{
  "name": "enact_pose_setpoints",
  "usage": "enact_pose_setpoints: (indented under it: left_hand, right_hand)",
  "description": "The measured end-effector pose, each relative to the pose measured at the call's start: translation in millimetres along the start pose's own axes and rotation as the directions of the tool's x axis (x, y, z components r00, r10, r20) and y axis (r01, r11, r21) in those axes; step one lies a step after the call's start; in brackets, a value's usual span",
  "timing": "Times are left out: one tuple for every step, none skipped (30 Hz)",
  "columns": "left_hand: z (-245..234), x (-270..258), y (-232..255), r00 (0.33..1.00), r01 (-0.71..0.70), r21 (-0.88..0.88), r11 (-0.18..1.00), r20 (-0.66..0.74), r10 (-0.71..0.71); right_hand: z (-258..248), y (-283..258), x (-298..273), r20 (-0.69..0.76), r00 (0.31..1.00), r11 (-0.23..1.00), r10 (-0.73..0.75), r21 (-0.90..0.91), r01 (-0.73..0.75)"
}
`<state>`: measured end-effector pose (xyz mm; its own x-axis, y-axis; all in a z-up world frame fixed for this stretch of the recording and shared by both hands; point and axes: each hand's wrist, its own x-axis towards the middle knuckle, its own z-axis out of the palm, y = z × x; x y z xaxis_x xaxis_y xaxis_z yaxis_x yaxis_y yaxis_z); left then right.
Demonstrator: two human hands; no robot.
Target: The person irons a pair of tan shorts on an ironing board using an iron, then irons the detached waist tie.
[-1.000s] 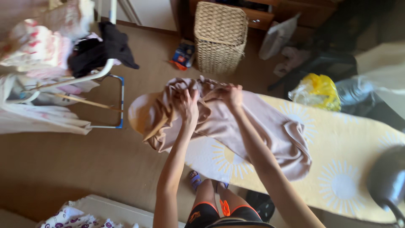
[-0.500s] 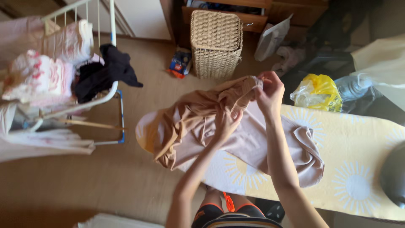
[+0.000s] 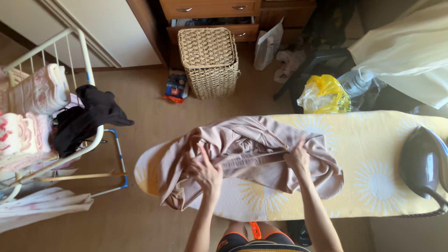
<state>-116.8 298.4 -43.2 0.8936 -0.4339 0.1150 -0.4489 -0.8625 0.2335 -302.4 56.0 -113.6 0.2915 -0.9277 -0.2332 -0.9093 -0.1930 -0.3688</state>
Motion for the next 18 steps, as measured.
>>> enact_pose_setpoints:
  left_hand:
    - [-1, 7, 0, 0.965, 0.029, 0.099, 0.995, -0.262, -0.002]
    - [3, 13, -1, 0.966, 0.026, 0.101, 0.995, -0.260, 0.001]
    - [12, 20, -2, 0.988, 0.098, 0.035, 0.995, -0.119, -0.094]
    - [24, 25, -6, 0.983, 0.184, -0.022, 0.983, 0.025, -0.184]
    - [38, 30, -11, 0.982, 0.187, -0.023, 0.982, 0.022, -0.186]
    - [53, 37, -15, 0.959, 0.225, -0.101, 0.969, 0.199, -0.202]
    - [66, 41, -21, 0.909, 0.270, -0.173, 0.947, 0.369, -0.191]
    - [76, 41, -28, 0.910, 0.273, -0.172, 0.947, 0.366, -0.196]
    - [83, 42, -33, 0.968, 0.191, -0.333, 0.923, 0.218, -0.121]
    - [86, 42, -38, 0.996, 0.083, -0.470, 0.879, 0.056, -0.065]
    - [86, 43, -37, 0.996, 0.087, -0.466, 0.881, 0.054, -0.069]
    - [83, 51, -30, 0.994, -0.058, -0.490, 0.870, -0.110, 0.004]
    - [76, 60, -21, 0.959, -0.204, -0.488, 0.848, -0.273, 0.074]
    - [65, 67, -13, 0.942, -0.295, -0.609, 0.737, -0.316, 0.115]
    - [53, 81, -2, 0.919, -0.377, -0.706, 0.599, -0.365, 0.149]
    - [42, 100, 15, 0.947, -0.309, -0.807, 0.503, -0.308, 0.088]
    - [29, 119, 31, 0.970, -0.234, -0.889, 0.393, -0.240, 0.035]
    - [16, 132, 41, 0.947, -0.309, -0.870, 0.385, -0.321, 0.035]
  right_hand:
    - [3, -5, 0, -0.001, 1.000, 1.000, 0.007, 0.002, -0.007]
    - [7, -12, 4, 0.032, 0.999, 0.998, -0.027, -0.054, 0.029]
    - [9, -15, 8, 0.068, 0.996, 0.992, -0.059, -0.109, 0.066]
    - [11, -19, 14, 0.067, 0.996, 0.992, -0.062, -0.109, 0.070]
    - [16, -26, 21, 0.054, 0.992, 0.991, -0.110, -0.071, 0.114]
    - [19, -31, 28, 0.037, 0.986, 0.986, -0.160, -0.033, 0.161]
    - [23, -35, 32, 0.035, 0.985, 0.985, -0.166, -0.031, 0.167]
    - [30, -42, 31, 0.039, 0.969, 0.968, -0.244, -0.054, 0.246]
    - [34, -48, 32, 0.044, 0.946, 0.944, -0.320, -0.076, 0.322]
    - [35, -51, 32, 0.048, 0.945, 0.942, -0.324, -0.073, 0.327]
    - [35, -54, 32, 0.044, 0.931, 0.926, -0.362, -0.102, 0.365]
    - [32, -60, 34, 0.036, 0.915, 0.906, -0.401, -0.130, 0.402]
    - [25, -65, 37, 0.034, 0.913, 0.904, -0.407, -0.126, 0.408]
    - [12, -69, 43, -0.073, 0.904, 0.907, -0.422, -0.046, 0.419]
    - [-4, -76, 51, -0.181, 0.888, 0.900, -0.422, 0.034, 0.435]
    - [-25, -86, 64, -0.266, 0.820, 0.851, -0.507, -0.002, 0.526]
    - [-45, -102, 75, -0.423, 0.727, 0.790, -0.541, 0.040, 0.612]
    - [-70, -123, 93, -0.502, 0.696, 0.762, -0.513, 0.106, 0.638]
